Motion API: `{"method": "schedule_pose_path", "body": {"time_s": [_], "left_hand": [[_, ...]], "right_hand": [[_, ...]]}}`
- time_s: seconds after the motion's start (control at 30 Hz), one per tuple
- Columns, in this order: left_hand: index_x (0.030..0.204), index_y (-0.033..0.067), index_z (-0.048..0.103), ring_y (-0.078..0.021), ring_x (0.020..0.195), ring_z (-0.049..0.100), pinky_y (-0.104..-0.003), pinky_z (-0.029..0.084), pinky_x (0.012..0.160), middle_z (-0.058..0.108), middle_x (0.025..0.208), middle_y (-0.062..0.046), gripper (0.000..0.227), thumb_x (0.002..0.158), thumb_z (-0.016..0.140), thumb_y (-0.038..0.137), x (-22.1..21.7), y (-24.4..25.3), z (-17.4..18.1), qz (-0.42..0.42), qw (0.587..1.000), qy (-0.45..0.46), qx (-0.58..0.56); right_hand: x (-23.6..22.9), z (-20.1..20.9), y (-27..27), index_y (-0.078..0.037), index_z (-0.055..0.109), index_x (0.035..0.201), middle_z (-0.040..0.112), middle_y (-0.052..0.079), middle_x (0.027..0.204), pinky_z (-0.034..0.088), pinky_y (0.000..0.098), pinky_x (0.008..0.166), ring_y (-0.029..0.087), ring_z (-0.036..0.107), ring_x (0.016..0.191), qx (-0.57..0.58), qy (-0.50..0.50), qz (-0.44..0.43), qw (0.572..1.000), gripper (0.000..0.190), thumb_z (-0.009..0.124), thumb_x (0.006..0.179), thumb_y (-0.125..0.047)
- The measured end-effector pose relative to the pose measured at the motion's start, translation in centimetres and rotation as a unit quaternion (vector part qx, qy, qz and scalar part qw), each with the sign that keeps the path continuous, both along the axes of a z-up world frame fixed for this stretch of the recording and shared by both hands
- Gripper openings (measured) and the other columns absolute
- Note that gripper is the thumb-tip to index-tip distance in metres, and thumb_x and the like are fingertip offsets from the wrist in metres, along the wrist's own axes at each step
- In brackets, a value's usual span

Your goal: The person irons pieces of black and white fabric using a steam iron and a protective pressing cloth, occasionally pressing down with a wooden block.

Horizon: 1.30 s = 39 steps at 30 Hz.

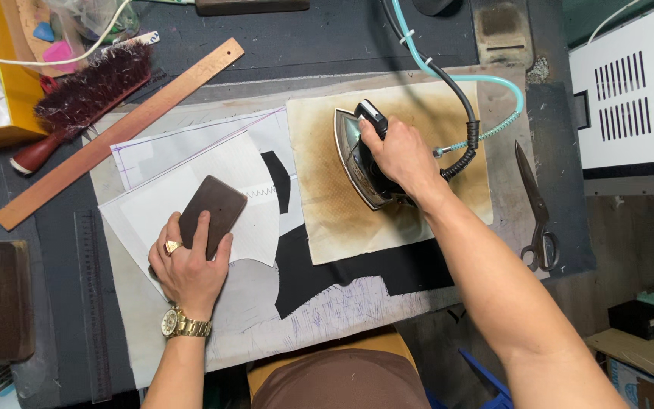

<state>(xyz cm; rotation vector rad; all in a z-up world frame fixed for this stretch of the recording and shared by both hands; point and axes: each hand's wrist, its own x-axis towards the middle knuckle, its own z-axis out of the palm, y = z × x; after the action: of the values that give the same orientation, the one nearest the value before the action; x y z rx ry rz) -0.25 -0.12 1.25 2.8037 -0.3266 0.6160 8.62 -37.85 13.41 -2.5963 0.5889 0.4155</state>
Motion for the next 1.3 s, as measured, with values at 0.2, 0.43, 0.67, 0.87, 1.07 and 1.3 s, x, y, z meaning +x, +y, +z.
{"method": "schedule_pose_path", "body": {"time_s": [0.2, 0.43, 0.67, 0.87, 1.07, 1.3], "left_hand": [[0.13, 0.0243, 0.071, -0.032, 0.124, 0.059, -0.047, 0.043, 0.099, 0.061, 0.137, -0.016, 0.047, 0.091, 0.076, 0.05, -0.1, 0.1, -0.3, 0.002, 1.0, -0.005, 0.0], [0.129, 0.023, 0.072, -0.0327, 0.123, 0.06, -0.047, 0.043, 0.097, 0.061, 0.136, -0.016, 0.048, 0.089, 0.079, 0.048, 0.0, 0.2, 0.0, -0.005, 1.0, -0.008, -0.001], [0.128, 0.0219, 0.073, -0.0323, 0.122, 0.061, -0.047, 0.044, 0.096, 0.062, 0.136, -0.016, 0.046, 0.091, 0.078, 0.049, 0.1, 0.1, -0.2, -0.009, 1.0, -0.021, -0.002], [0.128, 0.0222, 0.073, -0.0322, 0.123, 0.061, -0.046, 0.045, 0.096, 0.063, 0.136, -0.016, 0.047, 0.091, 0.077, 0.049, 0.1, 0.1, -0.1, -0.004, 1.0, -0.02, 0.004], [0.129, 0.0224, 0.072, -0.0324, 0.123, 0.061, -0.047, 0.044, 0.096, 0.063, 0.136, -0.017, 0.046, 0.092, 0.076, 0.049, 0.1, 0.0, -0.1, -0.004, 1.0, -0.023, 0.001], [0.129, 0.0232, 0.071, -0.0329, 0.122, 0.061, -0.047, 0.044, 0.097, 0.063, 0.135, -0.017, 0.047, 0.091, 0.076, 0.049, 0.2, 0.0, -0.1, -0.004, 1.0, -0.024, 0.003]], "right_hand": [[0.6, -0.4, -0.4, 0.001, 0.064, 0.101, 0.069, 0.033, 0.092, 0.051, 0.0593, 0.082, 0.051, 0.068, 0.102, 0.012, -0.019, 0.001, 1.0, 0.067, 0.047, 0.102, -0.064], [-2.1, -0.1, 0.7, 0.002, 0.066, 0.105, 0.069, 0.034, 0.096, 0.052, 0.0605, 0.081, 0.051, 0.068, 0.104, 0.021, 0.003, -0.027, 0.999, 0.063, 0.047, 0.103, -0.058], [-5.9, 0.5, 1.8, 0.003, 0.064, 0.107, 0.069, 0.034, 0.099, 0.051, 0.0614, 0.085, 0.051, 0.067, 0.106, 0.04, 0.041, -0.066, 0.996, 0.067, 0.043, 0.102, -0.061], [-5.6, -0.2, 1.6, 0.001, 0.063, 0.107, 0.07, 0.032, 0.096, 0.051, 0.0605, 0.083, 0.049, 0.069, 0.104, 0.038, 0.053, -0.081, 0.995, 0.069, 0.042, 0.102, -0.066], [-3.2, -0.8, 1.0, 0.002, 0.064, 0.104, 0.07, 0.032, 0.093, 0.051, 0.0592, 0.081, 0.05, 0.069, 0.102, 0.034, 0.016, -0.071, 0.997, 0.067, 0.044, 0.103, -0.062], [-0.6, 0.2, 1.2, 0.002, 0.065, 0.102, 0.07, 0.032, 0.091, 0.052, 0.0588, 0.08, 0.05, 0.069, 0.099, 0.019, -0.001, -0.043, 0.999, 0.069, 0.044, 0.103, -0.064]]}}
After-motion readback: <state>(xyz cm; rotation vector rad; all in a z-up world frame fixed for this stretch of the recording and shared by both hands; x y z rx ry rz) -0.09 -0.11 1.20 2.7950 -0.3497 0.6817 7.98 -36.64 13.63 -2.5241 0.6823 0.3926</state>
